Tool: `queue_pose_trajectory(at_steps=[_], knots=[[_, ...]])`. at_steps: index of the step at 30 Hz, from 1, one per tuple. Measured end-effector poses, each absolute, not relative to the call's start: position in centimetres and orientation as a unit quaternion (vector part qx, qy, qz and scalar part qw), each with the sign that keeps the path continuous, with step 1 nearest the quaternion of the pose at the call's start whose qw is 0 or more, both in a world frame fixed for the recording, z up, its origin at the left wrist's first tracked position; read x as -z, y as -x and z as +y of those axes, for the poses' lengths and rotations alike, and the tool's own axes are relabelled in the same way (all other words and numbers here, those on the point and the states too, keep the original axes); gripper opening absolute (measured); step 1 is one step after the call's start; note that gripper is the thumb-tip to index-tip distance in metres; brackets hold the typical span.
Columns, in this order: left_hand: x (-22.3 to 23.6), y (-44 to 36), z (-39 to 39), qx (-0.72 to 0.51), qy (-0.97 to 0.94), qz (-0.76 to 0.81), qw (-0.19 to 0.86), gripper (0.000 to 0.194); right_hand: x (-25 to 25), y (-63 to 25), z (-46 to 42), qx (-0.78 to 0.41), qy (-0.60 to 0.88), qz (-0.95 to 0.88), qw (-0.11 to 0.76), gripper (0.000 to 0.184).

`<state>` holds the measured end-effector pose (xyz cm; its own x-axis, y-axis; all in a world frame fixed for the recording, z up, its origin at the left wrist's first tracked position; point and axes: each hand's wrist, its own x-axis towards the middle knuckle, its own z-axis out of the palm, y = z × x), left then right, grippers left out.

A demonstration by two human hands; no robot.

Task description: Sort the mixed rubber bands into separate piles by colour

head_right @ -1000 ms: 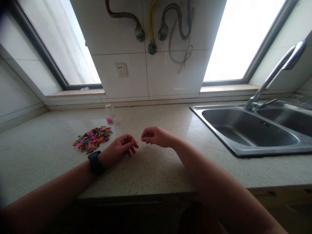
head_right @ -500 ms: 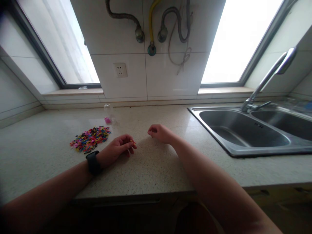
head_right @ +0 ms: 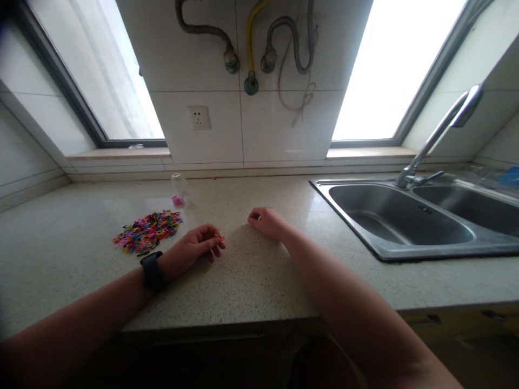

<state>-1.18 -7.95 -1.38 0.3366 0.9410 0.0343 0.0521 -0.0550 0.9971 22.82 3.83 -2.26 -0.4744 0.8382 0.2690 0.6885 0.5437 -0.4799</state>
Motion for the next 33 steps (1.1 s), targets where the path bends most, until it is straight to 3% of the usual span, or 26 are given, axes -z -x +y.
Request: queue_pose_trajectory(at_steps=[14, 23, 33], knots=[[1.7, 1.4, -7.5, -0.413, -0.602, 0.401, 0.554, 0.025, 2.7, -18.8, 3.7, -0.229, 0.391, -0.853, 0.258, 0.021], [1.6, 1.1, -7.3, -0.404, -0.609, 0.398, 0.555, 0.028, 2.7, -16.8, 3.7, -0.159, 0.333, -0.898, 0.239, 0.018], [1.2, 1.1, -7.6, -0.401, -0.611, 0.407, 0.548, 0.027, 2.9, -17.3, 4.0, -0.093, 0.390, -0.883, 0.245, 0.020]])
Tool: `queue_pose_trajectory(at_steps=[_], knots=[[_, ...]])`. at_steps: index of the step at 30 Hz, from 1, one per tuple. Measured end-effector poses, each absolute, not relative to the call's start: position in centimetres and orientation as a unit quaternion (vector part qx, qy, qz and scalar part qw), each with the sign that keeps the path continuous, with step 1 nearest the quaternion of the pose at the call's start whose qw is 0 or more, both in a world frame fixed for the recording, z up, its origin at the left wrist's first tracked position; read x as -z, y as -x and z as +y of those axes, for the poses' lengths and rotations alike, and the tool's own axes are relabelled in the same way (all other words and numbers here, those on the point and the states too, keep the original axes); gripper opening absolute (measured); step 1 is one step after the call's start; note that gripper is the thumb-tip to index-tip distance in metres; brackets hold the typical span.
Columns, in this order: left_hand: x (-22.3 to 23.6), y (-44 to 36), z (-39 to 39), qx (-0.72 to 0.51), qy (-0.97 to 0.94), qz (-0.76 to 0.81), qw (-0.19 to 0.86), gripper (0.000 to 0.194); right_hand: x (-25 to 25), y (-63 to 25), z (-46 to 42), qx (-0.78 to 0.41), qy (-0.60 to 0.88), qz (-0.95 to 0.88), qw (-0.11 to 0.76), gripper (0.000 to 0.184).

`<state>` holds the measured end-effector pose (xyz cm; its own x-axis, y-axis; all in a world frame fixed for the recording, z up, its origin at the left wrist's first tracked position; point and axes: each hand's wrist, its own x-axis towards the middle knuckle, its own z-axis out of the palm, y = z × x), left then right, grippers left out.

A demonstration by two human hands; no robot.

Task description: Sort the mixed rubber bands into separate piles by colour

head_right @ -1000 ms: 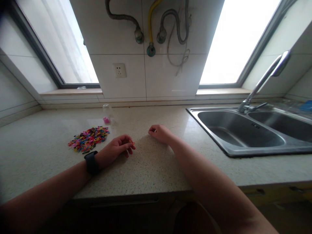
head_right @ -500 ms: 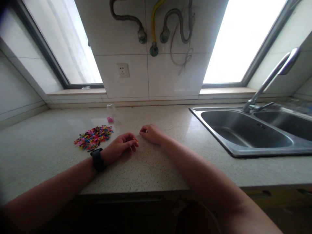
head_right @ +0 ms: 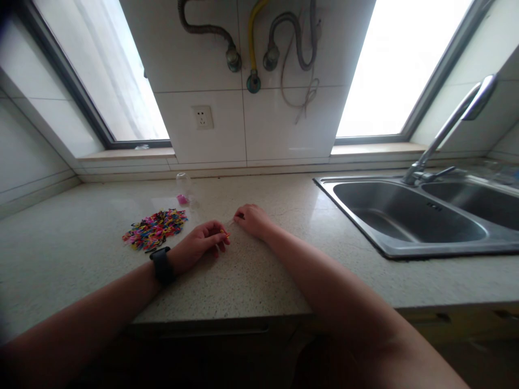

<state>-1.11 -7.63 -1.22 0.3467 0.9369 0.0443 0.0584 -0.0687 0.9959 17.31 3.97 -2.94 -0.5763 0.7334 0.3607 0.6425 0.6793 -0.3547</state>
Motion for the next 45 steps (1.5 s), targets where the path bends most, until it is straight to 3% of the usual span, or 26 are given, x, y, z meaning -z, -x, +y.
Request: queue_pose_trajectory(at_steps=[17, 23, 29, 45], knots=[[1.3, 1.2, -7.7, -0.401, -0.606, 0.408, 0.553, 0.027, 2.8, -18.3, 3.8, -0.129, 0.357, -0.887, 0.263, 0.019], [1.6, 1.4, -7.4, -0.401, -0.598, 0.405, 0.564, 0.030, 0.4, -19.6, 0.8, -0.231, 0.330, -0.862, 0.308, 0.022], [1.5, 1.4, -7.5, -0.403, -0.603, 0.399, 0.561, 0.031, -1.0, -19.9, -1.2, -0.328, 0.284, -0.862, 0.261, 0.024], [1.3, 1.3, -7.5, -0.402, -0.602, 0.401, 0.561, 0.031, -0.4, -19.3, -1.4, -0.351, 0.260, -0.860, 0.264, 0.020]])
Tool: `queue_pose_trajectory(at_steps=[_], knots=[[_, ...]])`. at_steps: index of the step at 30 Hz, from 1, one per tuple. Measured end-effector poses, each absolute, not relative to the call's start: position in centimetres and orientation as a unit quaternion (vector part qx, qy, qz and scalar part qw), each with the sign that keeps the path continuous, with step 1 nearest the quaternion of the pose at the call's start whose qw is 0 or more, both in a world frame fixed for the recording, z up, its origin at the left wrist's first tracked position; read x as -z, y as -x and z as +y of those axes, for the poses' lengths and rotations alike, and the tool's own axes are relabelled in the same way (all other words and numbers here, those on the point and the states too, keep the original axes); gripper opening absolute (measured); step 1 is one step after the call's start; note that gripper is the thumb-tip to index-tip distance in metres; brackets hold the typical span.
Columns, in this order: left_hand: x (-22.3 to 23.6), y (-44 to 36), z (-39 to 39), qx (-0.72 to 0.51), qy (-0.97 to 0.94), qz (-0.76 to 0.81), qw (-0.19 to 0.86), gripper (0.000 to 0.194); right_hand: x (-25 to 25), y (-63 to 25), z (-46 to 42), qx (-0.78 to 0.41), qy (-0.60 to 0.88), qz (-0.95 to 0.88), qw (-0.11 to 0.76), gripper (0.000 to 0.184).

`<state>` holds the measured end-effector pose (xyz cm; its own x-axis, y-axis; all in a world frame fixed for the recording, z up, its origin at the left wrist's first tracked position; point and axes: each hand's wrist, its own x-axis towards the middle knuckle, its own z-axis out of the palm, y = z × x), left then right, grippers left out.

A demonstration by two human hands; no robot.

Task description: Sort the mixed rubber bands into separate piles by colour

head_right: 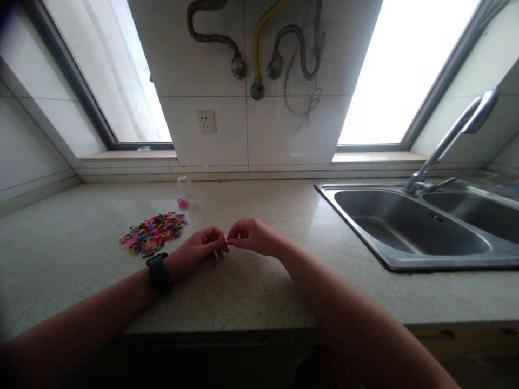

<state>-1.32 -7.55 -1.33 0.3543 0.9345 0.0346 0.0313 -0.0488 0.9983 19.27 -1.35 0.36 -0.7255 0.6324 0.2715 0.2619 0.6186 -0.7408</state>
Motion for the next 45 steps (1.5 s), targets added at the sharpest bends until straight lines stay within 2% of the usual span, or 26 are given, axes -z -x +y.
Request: queue_pose_trajectory(at_steps=[13, 20, 26, 32, 40, 45], knots=[[1.7, 1.6, -7.6, -0.420, -0.579, 0.395, 0.576, 0.025, -1.0, -21.4, 0.6, -0.324, 0.304, -0.823, 0.352, 0.024], [1.9, 1.8, -7.5, -0.431, -0.571, 0.387, 0.582, 0.023, 1.4, -23.0, 3.8, -0.328, 0.345, -0.803, 0.358, 0.027], [1.7, 1.7, -7.5, -0.444, -0.548, 0.384, 0.596, 0.025, 1.4, -23.4, 4.2, -0.352, 0.342, -0.790, 0.368, 0.028], [1.9, 1.8, -7.4, -0.441, -0.552, 0.383, 0.595, 0.026, 1.8, -23.1, 4.2, -0.342, 0.363, -0.793, 0.350, 0.026], [1.8, 1.8, -7.6, -0.462, -0.546, 0.389, 0.581, 0.025, 2.2, -22.4, 3.9, -0.249, 0.430, -0.817, 0.291, 0.021], [1.6, 2.1, -7.4, -0.463, -0.559, 0.398, 0.561, 0.025, 2.4, -22.0, 3.8, -0.238, 0.453, -0.820, 0.257, 0.018]])
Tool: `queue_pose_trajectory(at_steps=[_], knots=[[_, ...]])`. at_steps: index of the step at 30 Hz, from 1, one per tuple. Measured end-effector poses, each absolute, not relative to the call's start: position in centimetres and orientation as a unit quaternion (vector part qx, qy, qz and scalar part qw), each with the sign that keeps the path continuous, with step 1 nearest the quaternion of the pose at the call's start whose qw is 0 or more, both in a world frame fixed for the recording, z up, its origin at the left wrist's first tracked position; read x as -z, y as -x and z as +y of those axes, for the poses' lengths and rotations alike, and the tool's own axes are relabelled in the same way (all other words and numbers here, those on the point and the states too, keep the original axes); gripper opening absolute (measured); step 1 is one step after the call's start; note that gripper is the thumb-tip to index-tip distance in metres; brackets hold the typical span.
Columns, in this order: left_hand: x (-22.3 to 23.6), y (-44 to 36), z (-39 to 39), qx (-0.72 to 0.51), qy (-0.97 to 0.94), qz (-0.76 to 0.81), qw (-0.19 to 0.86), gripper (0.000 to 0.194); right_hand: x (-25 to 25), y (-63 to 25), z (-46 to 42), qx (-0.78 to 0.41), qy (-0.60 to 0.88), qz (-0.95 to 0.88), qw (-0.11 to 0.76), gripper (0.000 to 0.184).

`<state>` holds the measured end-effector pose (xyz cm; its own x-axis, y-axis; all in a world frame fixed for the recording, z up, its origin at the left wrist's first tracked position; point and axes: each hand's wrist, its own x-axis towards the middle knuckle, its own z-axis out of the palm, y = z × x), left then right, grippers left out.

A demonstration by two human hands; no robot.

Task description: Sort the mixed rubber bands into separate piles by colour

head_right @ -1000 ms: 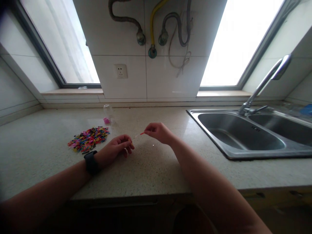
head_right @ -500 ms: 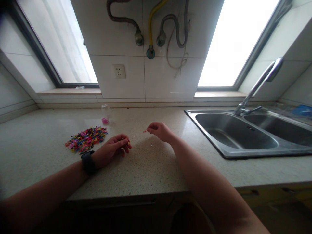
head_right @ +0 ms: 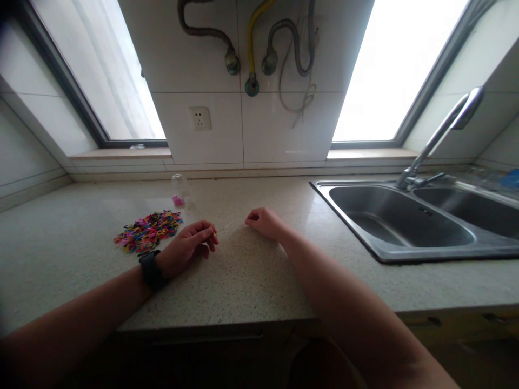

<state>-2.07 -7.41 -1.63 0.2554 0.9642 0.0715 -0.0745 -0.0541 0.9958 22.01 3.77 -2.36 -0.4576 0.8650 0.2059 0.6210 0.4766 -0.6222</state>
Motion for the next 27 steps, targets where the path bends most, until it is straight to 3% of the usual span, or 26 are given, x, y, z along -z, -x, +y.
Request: queue_pose_trajectory(at_steps=[15, 27], knots=[[1.5, 2.4, -7.2, -0.438, -0.592, 0.437, 0.517, 0.028, 2.3, -22.6, 4.2, -0.140, 0.495, -0.836, 0.192, 0.020], [1.6, 2.4, -7.2, -0.442, -0.590, 0.431, 0.520, 0.026, 1.7, -23.3, 4.6, -0.130, 0.504, -0.836, 0.176, 0.027]])
